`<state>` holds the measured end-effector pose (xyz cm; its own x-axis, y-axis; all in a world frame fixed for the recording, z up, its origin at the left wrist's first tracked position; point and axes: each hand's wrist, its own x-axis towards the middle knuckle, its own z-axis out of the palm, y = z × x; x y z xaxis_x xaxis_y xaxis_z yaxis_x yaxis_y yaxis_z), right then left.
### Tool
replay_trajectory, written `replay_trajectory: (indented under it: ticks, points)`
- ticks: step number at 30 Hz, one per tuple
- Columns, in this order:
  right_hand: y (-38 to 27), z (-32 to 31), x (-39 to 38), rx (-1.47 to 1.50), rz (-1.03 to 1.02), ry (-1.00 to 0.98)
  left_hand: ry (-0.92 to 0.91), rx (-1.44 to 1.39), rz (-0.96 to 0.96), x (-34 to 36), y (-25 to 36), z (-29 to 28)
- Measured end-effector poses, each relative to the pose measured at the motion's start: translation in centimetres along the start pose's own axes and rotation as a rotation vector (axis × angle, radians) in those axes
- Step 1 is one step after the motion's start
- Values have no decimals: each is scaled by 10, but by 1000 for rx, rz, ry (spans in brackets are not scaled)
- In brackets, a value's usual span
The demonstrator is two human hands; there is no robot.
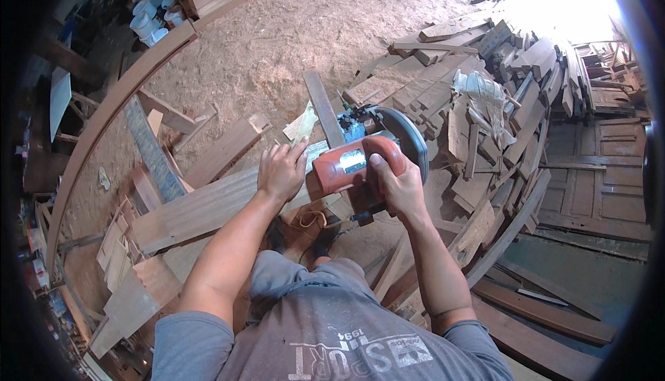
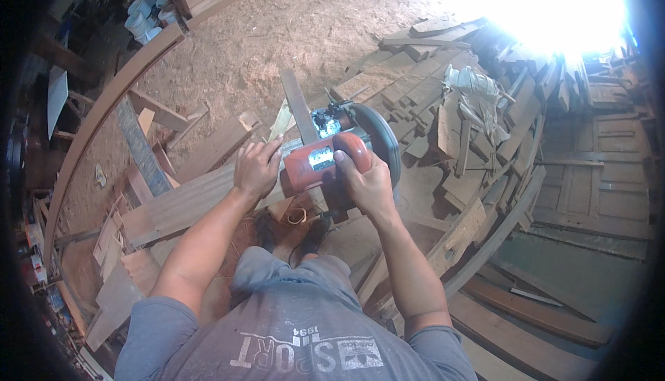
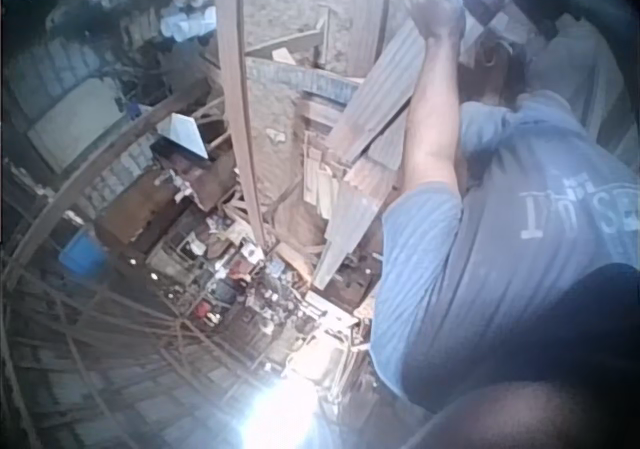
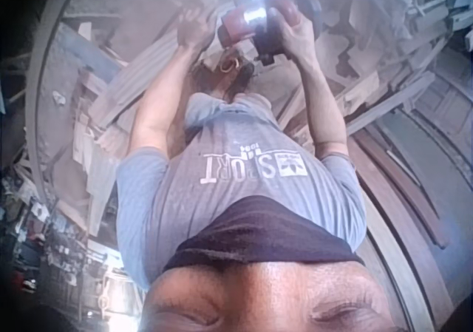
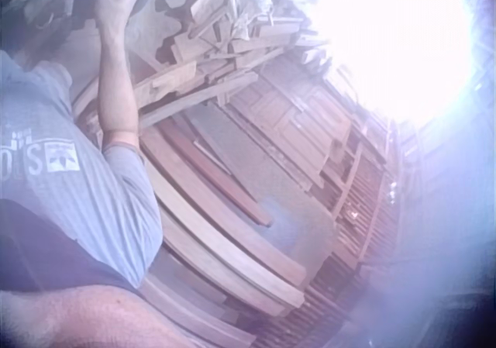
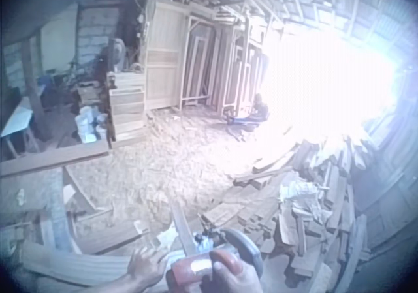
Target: The person measures and marks wooden planks, then uses a circular saw to cut them to size. The person repeatedly aligns the pieces and cuts them, handling the wood and saw throughout the process.
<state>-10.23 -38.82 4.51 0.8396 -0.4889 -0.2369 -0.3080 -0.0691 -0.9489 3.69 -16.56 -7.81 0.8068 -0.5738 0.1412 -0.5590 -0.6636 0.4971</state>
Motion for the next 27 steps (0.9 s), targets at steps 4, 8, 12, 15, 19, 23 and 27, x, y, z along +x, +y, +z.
replay_trajectory:
  ticks: [4, 8, 12, 15, 19, 23, 27]
  points:
    - [-2, 4, 5, 26, -19, 2, 6, 25, 10, -1, 0, 2]
    - [1, 2, 12, 78, 28, -15, 44, 34, 55, -1, -3, 5]
    - [-6, 7, 19, 16, 6, -22, -18, 34, -8, -1, -4, 3]
    - [-16, 6, 19, -45, 86, -5, -40, 49, -7, -1, -3, 7]
    - [-15, 9, 27, 27, 40, -26, -8, 38, 21, -3, -6, 9]
    - [-21, 8, 31, -35, 68, -40, -16, 26, -1, -3, -7, 12]
    - [-19, 12, 41, -50, 58, -30, 45, 35, 23, -4, -9, 14]
